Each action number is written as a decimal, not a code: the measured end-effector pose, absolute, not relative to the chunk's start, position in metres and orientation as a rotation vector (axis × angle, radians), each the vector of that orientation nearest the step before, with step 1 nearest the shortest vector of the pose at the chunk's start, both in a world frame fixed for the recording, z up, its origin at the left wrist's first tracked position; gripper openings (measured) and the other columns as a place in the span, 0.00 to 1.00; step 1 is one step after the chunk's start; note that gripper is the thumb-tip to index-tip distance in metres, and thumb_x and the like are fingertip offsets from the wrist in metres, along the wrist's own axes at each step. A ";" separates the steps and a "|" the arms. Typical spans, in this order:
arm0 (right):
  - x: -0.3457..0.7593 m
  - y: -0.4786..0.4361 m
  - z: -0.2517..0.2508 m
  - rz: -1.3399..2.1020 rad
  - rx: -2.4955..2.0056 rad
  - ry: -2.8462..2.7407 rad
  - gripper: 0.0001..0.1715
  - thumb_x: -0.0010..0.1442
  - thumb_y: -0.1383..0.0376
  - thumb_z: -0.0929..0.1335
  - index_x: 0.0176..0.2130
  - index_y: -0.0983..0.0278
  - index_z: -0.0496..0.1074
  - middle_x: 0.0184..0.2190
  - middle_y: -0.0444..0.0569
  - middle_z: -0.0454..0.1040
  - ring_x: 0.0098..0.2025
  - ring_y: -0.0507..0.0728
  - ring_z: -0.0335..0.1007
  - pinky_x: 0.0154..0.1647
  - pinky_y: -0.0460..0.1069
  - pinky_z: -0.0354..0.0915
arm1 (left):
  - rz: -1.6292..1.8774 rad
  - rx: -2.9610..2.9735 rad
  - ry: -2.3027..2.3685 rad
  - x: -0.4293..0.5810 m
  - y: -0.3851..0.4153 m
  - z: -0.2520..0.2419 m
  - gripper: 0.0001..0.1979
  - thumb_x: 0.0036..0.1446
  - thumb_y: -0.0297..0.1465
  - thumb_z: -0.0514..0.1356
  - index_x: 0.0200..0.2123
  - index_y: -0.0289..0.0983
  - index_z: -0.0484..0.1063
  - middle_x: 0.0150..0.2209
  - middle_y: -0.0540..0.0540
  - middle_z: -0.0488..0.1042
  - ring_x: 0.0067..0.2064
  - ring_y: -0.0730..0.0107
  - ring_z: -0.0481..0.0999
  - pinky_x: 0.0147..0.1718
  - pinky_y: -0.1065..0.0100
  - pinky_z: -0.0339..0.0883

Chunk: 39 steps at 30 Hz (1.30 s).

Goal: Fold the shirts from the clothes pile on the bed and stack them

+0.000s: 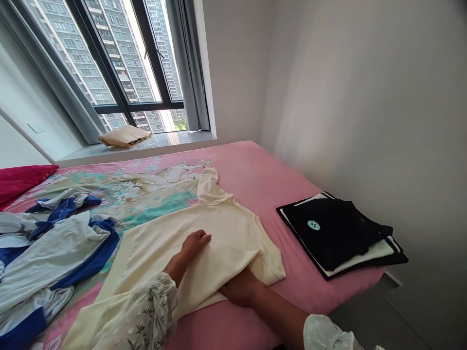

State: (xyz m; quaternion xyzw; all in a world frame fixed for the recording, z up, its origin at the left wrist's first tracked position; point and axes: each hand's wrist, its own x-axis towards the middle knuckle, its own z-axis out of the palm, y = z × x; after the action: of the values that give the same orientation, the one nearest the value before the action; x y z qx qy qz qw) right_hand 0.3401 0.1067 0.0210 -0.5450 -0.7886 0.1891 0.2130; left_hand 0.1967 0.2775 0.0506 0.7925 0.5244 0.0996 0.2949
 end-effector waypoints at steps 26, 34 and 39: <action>0.383 0.070 0.013 -0.317 -1.944 -1.740 0.18 0.58 0.73 0.61 0.45 0.62 0.71 0.49 0.52 0.70 0.56 0.62 0.58 0.59 0.58 0.46 | 0.608 3.072 1.615 -0.080 0.113 0.013 0.20 0.54 0.33 0.56 0.51 0.44 0.67 0.56 0.43 0.68 0.58 0.57 0.65 0.56 0.52 0.55; 0.397 0.080 0.006 -0.227 -1.821 -1.842 0.13 0.59 0.72 0.61 0.38 0.61 0.73 0.37 0.48 0.74 0.45 0.58 0.65 0.53 0.55 0.49 | 0.521 2.974 1.764 -0.058 0.125 0.041 0.13 0.53 0.28 0.54 0.39 0.45 0.74 0.51 0.46 0.73 0.49 0.57 0.72 0.44 0.57 0.66; 0.400 0.084 0.006 -0.230 -1.772 -1.803 0.11 0.58 0.73 0.61 0.35 0.63 0.71 0.33 0.49 0.72 0.41 0.58 0.64 0.50 0.54 0.53 | 0.503 3.037 1.812 -0.043 0.162 0.099 0.13 0.57 0.29 0.54 0.40 0.45 0.77 0.47 0.42 0.74 0.46 0.56 0.72 0.38 0.60 0.69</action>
State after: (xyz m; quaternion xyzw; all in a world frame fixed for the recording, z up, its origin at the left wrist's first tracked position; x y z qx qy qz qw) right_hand 0.3998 0.0839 0.0060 -0.6665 -0.6783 -0.0866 0.2971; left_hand -0.0433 0.1617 0.0994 0.8306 0.4956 0.1375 -0.2135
